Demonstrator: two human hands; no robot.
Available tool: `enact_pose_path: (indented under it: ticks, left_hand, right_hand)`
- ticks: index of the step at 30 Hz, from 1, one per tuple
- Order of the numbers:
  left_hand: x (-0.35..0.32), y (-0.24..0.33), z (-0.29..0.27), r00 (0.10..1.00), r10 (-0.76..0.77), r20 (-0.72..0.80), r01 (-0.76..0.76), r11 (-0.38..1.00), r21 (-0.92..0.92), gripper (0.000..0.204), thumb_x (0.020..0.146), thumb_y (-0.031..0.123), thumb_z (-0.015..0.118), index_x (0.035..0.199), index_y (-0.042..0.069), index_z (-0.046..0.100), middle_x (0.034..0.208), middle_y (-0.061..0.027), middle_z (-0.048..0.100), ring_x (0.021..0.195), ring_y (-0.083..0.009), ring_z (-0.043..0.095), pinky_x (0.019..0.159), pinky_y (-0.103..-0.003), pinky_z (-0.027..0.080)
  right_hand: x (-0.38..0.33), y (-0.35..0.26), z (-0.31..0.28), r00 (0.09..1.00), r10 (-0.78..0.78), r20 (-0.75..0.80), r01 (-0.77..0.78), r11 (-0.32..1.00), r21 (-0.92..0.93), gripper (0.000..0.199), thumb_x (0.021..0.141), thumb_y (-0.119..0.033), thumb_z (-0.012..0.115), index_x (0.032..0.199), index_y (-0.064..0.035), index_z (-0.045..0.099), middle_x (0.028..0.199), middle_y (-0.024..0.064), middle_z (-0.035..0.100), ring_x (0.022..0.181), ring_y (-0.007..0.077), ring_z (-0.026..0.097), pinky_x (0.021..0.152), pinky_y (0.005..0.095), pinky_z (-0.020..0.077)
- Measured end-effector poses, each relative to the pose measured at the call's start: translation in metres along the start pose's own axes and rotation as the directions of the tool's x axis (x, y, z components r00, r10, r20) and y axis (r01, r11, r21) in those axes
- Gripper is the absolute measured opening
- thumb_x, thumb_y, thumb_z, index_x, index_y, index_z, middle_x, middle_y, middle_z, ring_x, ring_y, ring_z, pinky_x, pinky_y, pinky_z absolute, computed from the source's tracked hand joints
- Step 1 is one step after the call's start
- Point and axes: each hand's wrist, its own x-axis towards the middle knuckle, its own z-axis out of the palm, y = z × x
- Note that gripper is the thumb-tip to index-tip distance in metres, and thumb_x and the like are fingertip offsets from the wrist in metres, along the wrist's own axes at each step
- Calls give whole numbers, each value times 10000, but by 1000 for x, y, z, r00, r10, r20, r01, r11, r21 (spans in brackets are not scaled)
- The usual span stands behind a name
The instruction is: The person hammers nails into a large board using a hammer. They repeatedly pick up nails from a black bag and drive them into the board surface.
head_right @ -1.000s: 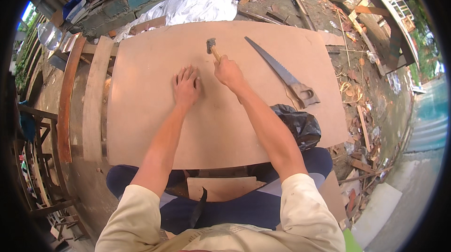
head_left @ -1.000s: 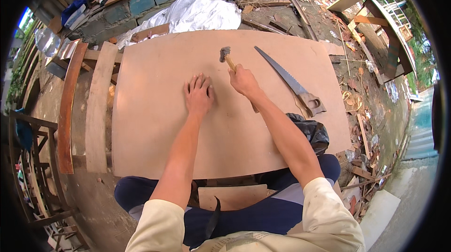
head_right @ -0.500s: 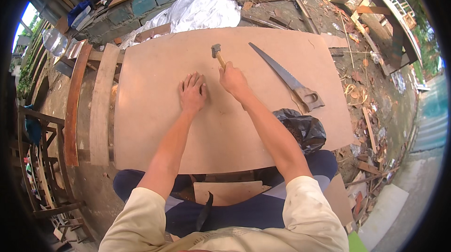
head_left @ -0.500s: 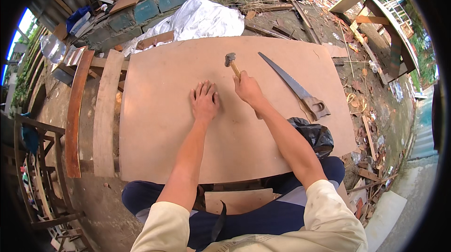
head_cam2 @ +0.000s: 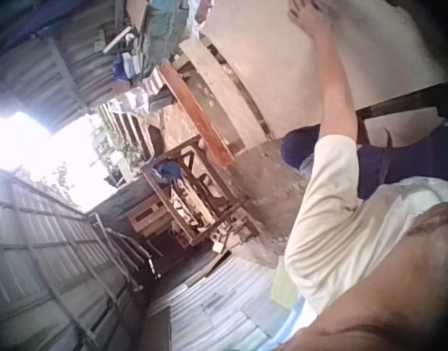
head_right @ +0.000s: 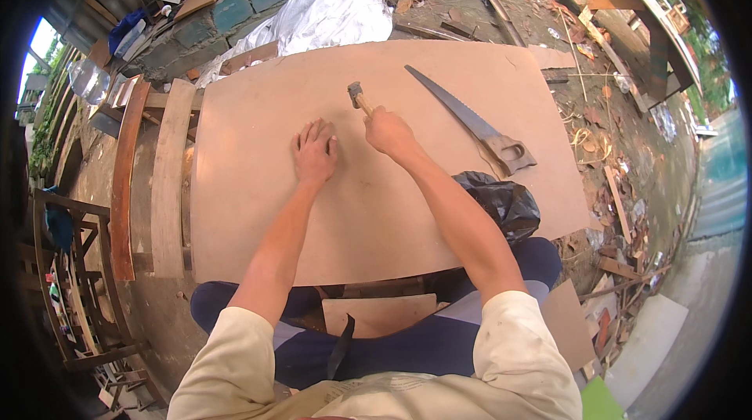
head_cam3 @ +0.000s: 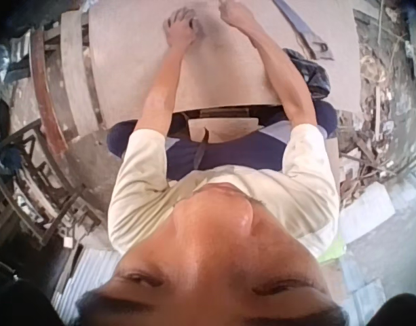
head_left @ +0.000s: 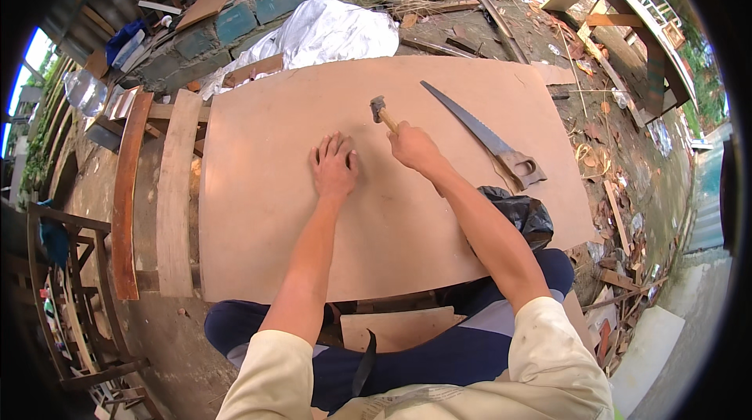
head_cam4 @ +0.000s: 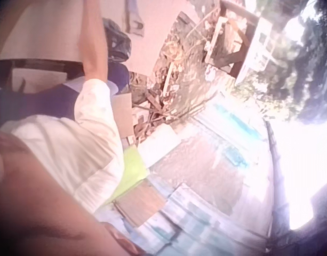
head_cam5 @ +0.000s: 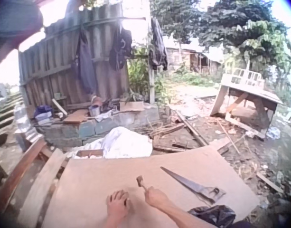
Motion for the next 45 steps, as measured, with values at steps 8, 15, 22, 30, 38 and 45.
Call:
enact_pose_path:
  ticks: [8, 15, 22, 30, 38, 45]
  left_hand:
    - [20, 30, -38, 948, 26, 318, -130, 942, 310, 749, 968, 719, 421, 1598, 321, 341, 1514, -101, 415, 1378, -313, 393, 1107, -638, 331]
    - [47, 57, -42, 882, -101, 460, -73, 936, 344, 910, 890, 831, 435, 1619, 309, 285, 1498, -182, 393, 1403, -382, 360, 1053, -636, 388]
    - [7, 53, -15, 948, -50, 314, -14, 980, 199, 1003, 902, 803, 462, 1622, 134, 261, 1657, -251, 219, 1547, -451, 146, 1220, -634, 117]
    - [-57, 23, -25, 968, 6, 250, -56, 980, 193, 939, 946, 761, 436, 1635, 152, 243, 1718, -105, 171, 1592, -285, 103, 1281, -530, 55]
    - [-59, 34, -34, 975, -11, 220, -19, 991, 136, 916, 929, 763, 462, 1618, 178, 307, 1701, -96, 224, 1584, -270, 144, 1278, -528, 72]
    - [-57, 38, -32, 979, 7, 202, -25, 996, 88, 932, 927, 757, 478, 1615, 150, 311, 1688, -126, 246, 1581, -293, 148, 1266, -556, 82]
  right_hand:
    - [-139, 68, -93, 996, 89, -30, -90, 996, -10, 458, 1035, -386, 555, 1015, 70, 602, 788, 274, 672, 771, 437, 681, 731, 518, 520]
    - [-182, 108, -115, 939, 324, -118, -237, 855, 462, 425, 1044, -385, 562, 911, 18, 545, 627, 102, 586, 466, 190, 601, 415, 356, 470]
    - [-166, 152, -89, 942, 119, -313, -56, 978, 203, 354, 1048, -336, 544, 1077, 17, 542, 744, 194, 646, 611, 345, 649, 562, 474, 502]
    - [-79, 69, -27, 983, -173, -59, 175, 984, 36, 386, 1056, -307, 504, 1303, -18, 443, 850, 294, 687, 823, 499, 671, 736, 598, 501]
    - [0, 15, 23, 970, -225, -93, 229, 973, 33, 389, 1070, -297, 486, 1344, -27, 431, 833, 294, 681, 798, 503, 664, 711, 598, 489]
    - [21, 22, 45, 947, -265, -182, 278, 959, 49, 382, 1078, -278, 471, 1339, -4, 420, 774, 324, 658, 730, 530, 651, 653, 604, 487]
